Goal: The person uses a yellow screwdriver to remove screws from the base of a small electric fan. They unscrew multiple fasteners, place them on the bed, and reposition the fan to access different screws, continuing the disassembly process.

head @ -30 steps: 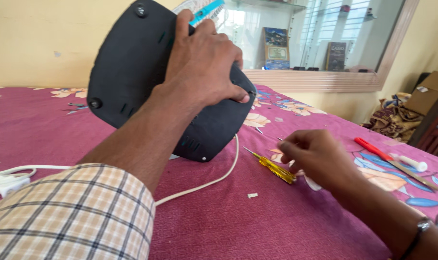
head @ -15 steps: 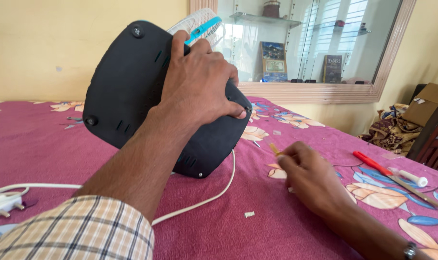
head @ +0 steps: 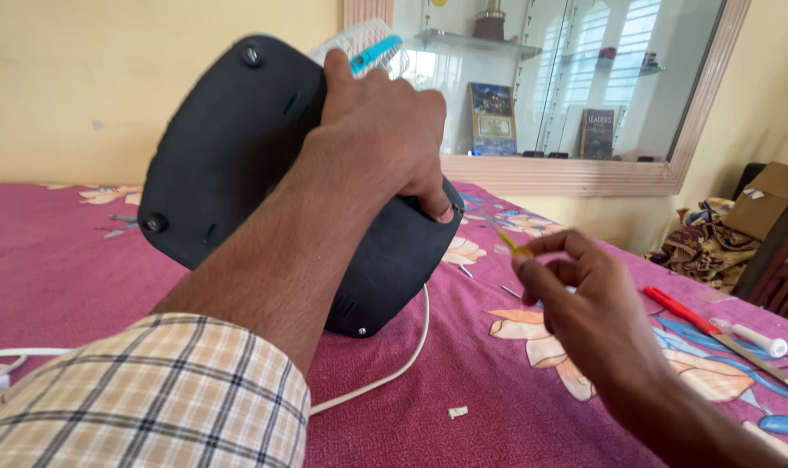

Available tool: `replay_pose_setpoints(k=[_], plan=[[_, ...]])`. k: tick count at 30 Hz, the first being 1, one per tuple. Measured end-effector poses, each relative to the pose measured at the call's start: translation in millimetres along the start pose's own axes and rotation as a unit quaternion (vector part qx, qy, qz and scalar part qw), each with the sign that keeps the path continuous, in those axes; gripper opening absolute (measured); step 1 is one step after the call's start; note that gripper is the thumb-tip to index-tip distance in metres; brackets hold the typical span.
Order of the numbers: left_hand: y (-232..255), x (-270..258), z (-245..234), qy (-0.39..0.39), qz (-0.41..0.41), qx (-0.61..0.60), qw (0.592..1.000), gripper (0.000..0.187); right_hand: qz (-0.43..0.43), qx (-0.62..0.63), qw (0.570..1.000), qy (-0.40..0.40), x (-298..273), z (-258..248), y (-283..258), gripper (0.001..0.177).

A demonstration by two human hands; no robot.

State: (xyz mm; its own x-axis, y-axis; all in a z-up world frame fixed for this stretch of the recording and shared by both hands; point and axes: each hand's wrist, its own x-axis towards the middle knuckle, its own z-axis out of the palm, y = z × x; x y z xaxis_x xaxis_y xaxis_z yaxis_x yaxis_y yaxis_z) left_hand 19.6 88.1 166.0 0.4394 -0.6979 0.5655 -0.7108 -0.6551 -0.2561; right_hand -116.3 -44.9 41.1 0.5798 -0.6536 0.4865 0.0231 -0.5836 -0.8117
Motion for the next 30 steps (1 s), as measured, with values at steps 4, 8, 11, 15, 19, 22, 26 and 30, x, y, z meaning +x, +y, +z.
replay_pose_setpoints(k=[4, 8, 11, 15, 19, 22, 26, 30], plan=[[-0.3, 2.2, 5.5, 0.007, -0.009, 0.007, 1.000, 0.096, -0.007, -0.051, 0.998, 0.029, 6.9, -5.8, -11.4, 0.029], [-4.2, 0.4, 10.1, 0.021, 0.005, 0.010, 1.000, 0.095, -0.080, -0.070, 0.993, 0.059, 7.2, -2.1, -19.0, 0.031], [-5.5, -0.6, 12.9, 0.030, 0.012, 0.019, 0.999, 0.094, -0.160, -0.079, 0.981, 0.070, 0.8, 8.3, -12.8, 0.032], [-7.1, -0.9, 17.0, 0.059, 0.028, 0.018, 0.998, 0.094, -0.205, -0.108, 0.970, 0.078, -6.8, 11.7, -1.7, 0.029], [-8.4, -1.2, 16.4, 0.071, 0.031, 0.006, 0.997, 0.089, -0.184, -0.119, 0.973, 0.068, -10.6, 6.1, 4.6, 0.029], [-9.1, -2.6, 16.2, 0.059, 0.024, 0.007, 0.998, 0.084, -0.184, -0.122, 0.972, 0.079, -16.7, 2.1, 6.4, 0.028], [-7.6, -4.7, 17.8, 0.053, 0.011, 0.001, 0.999, 0.080, -0.168, -0.133, 0.974, 0.074, -24.8, 0.5, 2.5, 0.027], [-8.8, -6.6, 18.7, 0.078, 0.009, 0.000, 0.997, 0.080, -0.139, -0.112, 0.981, 0.075, -29.0, 4.1, -4.7, 0.028]])
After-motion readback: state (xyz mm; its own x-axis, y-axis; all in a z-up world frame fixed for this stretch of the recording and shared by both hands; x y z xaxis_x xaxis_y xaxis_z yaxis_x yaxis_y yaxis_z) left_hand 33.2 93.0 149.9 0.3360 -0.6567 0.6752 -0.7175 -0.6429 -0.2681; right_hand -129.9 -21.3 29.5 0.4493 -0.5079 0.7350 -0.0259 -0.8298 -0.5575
